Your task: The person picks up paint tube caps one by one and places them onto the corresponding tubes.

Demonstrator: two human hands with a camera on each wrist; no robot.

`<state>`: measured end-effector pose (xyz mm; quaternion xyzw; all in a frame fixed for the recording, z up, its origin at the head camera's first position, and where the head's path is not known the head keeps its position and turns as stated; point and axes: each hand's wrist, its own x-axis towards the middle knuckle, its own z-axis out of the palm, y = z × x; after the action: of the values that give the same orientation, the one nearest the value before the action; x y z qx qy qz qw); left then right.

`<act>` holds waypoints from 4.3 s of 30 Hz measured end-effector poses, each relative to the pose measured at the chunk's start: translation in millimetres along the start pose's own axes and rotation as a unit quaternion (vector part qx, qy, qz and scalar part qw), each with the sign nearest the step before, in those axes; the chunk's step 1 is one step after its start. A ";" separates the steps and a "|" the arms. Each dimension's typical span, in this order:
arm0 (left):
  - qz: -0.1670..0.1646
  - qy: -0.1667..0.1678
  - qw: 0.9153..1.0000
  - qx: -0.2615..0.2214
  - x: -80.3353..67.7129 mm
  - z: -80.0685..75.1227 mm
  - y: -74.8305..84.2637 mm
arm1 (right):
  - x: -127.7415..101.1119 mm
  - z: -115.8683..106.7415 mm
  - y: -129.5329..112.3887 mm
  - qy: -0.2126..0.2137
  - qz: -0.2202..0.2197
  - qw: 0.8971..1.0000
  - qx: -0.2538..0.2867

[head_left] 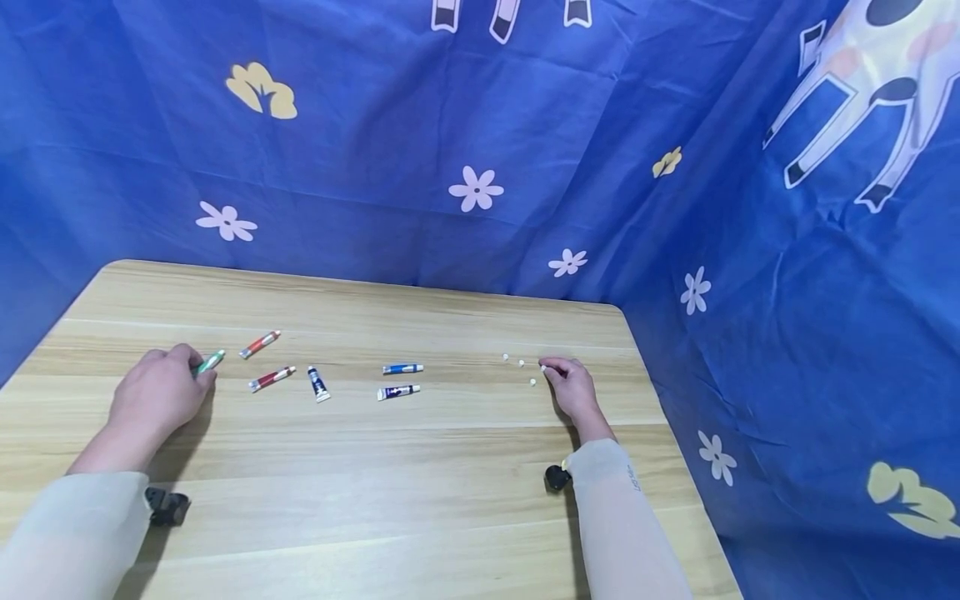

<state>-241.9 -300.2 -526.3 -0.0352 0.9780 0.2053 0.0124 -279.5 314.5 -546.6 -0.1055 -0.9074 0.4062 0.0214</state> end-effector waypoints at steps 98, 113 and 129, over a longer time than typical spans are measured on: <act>-0.043 0.027 0.959 -0.277 -99.9 16.9 71.0 | -28.7 -14.6 24.3 0.135 0.065 0.820 0.552; -0.028 0.005 0.952 -0.306 -102.9 18.0 88.9 | -43.1 -15.4 18.5 0.139 0.095 0.775 0.609; -0.023 0.017 0.948 -0.317 -103.6 21.7 109.0 | -60.5 -0.2 -10.6 0.134 0.078 0.789 0.594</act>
<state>-146.4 -185.3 -498.4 -0.0636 0.8613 0.5039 -0.0111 -222.2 295.2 -535.7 -0.1952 -0.4639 0.8474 0.1693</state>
